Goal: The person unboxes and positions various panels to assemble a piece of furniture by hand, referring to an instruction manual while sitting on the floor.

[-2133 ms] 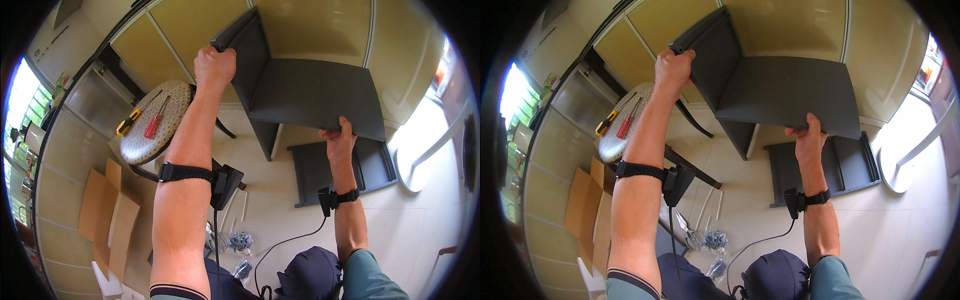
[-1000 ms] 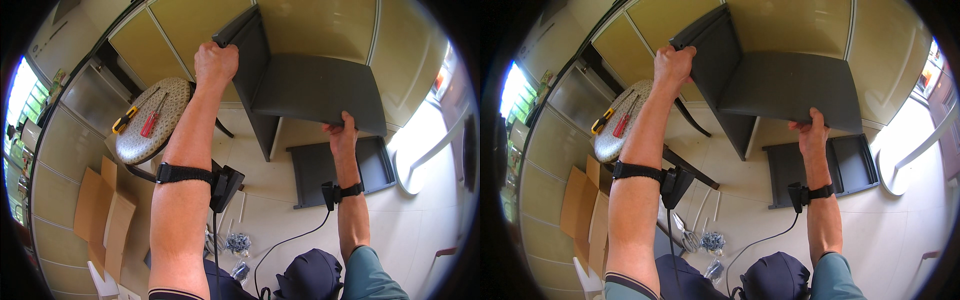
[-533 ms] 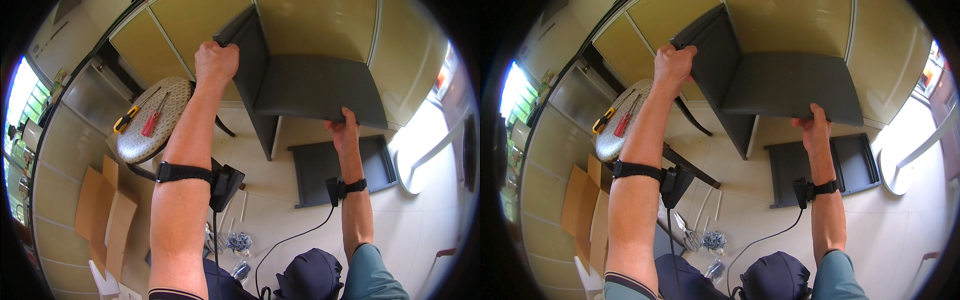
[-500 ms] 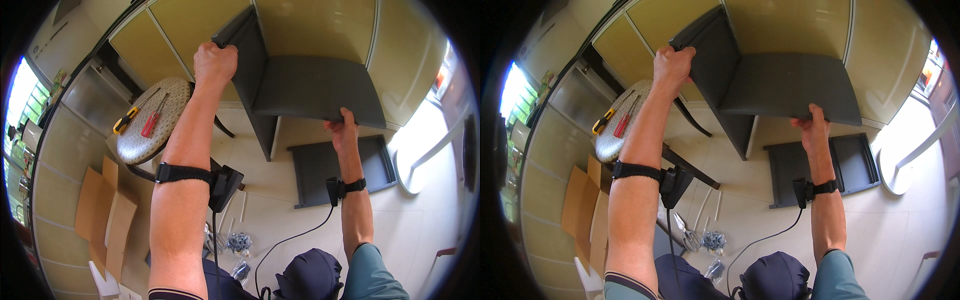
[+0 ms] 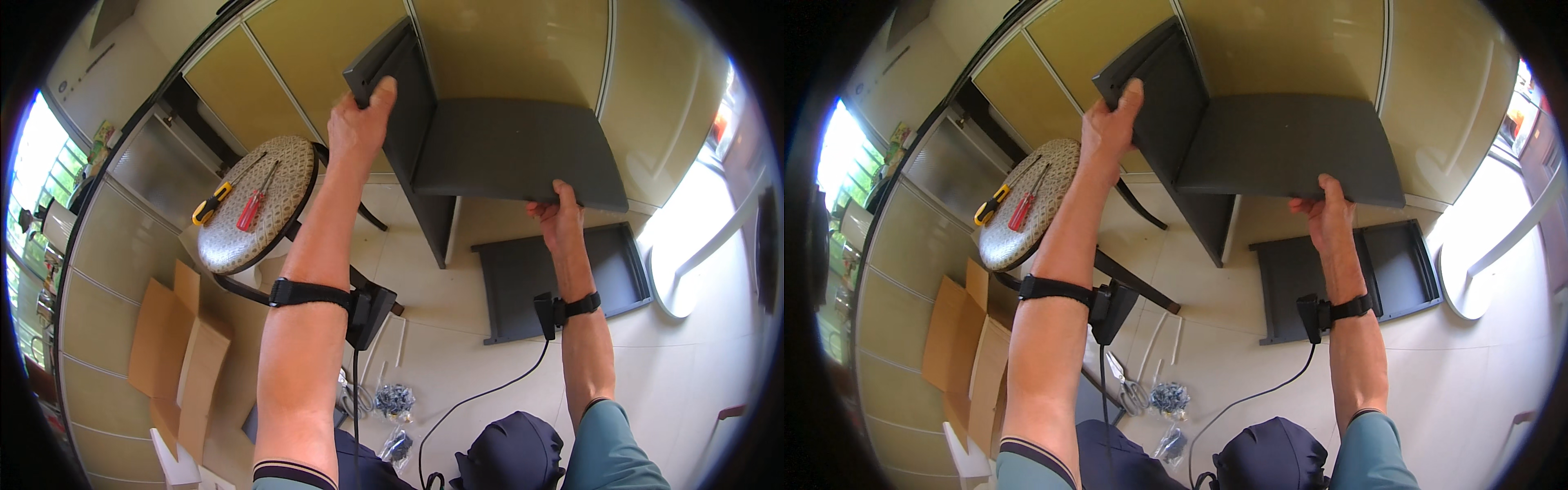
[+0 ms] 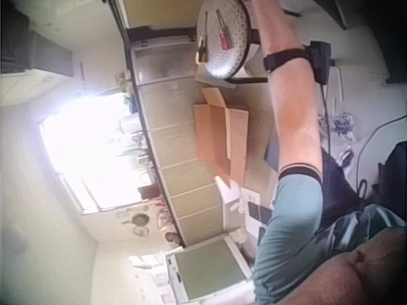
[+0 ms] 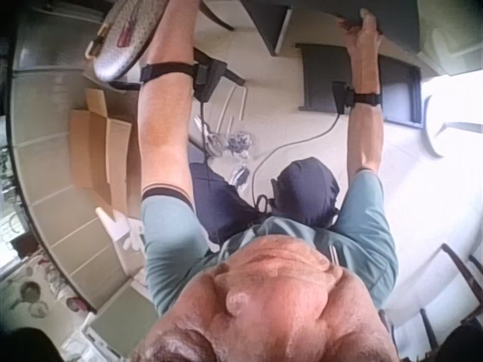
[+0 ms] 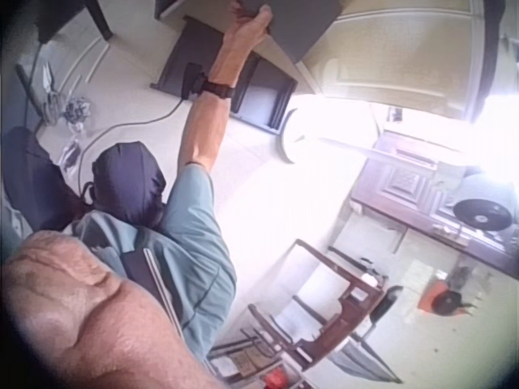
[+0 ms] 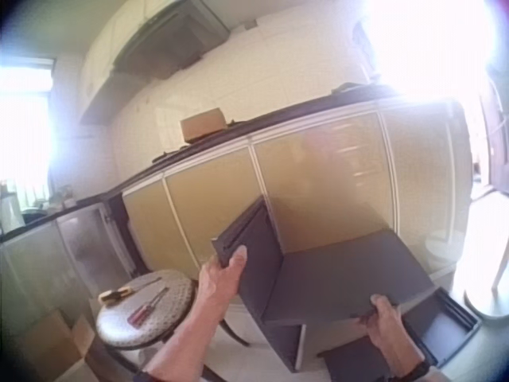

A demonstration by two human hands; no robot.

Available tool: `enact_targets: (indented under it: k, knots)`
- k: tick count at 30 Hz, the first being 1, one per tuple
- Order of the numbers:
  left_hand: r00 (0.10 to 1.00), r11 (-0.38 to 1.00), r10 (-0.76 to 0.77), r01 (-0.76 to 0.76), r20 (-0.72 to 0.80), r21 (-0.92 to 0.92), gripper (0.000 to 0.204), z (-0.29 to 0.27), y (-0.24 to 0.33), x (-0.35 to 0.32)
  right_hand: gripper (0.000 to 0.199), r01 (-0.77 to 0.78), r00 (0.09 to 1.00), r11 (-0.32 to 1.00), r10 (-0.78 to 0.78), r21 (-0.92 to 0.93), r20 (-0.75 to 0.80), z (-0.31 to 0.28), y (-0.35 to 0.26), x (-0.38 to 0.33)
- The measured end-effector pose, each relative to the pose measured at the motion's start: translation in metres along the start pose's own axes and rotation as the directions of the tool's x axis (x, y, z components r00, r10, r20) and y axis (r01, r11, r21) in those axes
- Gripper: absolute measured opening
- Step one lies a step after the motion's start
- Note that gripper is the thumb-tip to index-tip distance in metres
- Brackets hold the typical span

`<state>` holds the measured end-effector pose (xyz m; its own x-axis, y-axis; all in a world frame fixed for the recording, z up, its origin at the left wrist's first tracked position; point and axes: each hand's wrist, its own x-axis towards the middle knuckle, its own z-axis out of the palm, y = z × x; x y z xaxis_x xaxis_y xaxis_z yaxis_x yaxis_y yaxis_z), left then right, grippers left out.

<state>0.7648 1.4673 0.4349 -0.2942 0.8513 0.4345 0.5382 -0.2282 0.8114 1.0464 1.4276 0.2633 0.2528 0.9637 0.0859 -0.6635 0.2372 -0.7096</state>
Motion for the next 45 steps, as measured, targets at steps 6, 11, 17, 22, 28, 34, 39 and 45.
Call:
enact_targets:
  k: [6, 11, 17, 22, 28, 34, 39, 45]
  knots:
    - [0.954, 0.983, -0.127, 0.158, 0.273, -0.097, 0.054, 0.024, -0.054, -0.029, 0.023, 0.011, 1.000, 1.000, -0.011, -0.018, -0.028, 0.000, -0.008, 0.005]
    - [0.807, 0.857, -0.472, 0.514, 0.354, -0.029, 0.059, 0.057, -0.070, -0.052, 0.022, 0.022, 1.000, 0.999, -0.022, -0.024, -0.014, -0.003, -0.007, 0.010]
    - [0.777, 0.804, -0.509, 0.582, 0.370, -0.117, 0.059, 0.078, -0.089, -0.047, 0.021, 0.014, 1.000, 1.000, -0.014, 0.015, 0.005, -0.023, 0.004, 0.021]
    - [0.805, 0.831, -0.499, 0.549, 0.321, -0.086, 0.051, 0.084, -0.114, -0.032, 0.021, -0.017, 1.000, 1.000, 0.017, 0.015, 0.027, -0.019, 0.012, 0.029]
    - [0.921, 0.924, -0.381, 0.376, 0.083, 0.073, 0.040, 0.095, -0.104, -0.045, 0.021, -0.029, 0.999, 0.999, 0.027, 0.035, 0.040, -0.026, 0.016, 0.028]
    - [0.929, 0.924, -0.367, 0.369, -0.042, 0.101, 0.040, 0.107, -0.086, -0.054, 0.027, -0.017, 0.999, 0.999, 0.015, 0.037, 0.042, -0.035, 0.008, 0.033]
    - [0.933, 0.929, -0.349, 0.357, -0.083, 0.099, 0.037, 0.112, -0.089, -0.052, 0.038, -0.054, 0.993, 0.997, 0.048, 0.058, 0.104, -0.037, 0.005, 0.036]
    - [0.907, 0.906, -0.418, 0.420, -0.042, 0.043, 0.051, 0.112, -0.079, -0.053, 0.046, -0.092, 0.976, 0.992, 0.073, 0.085, 0.205, -0.047, 0.004, 0.034]
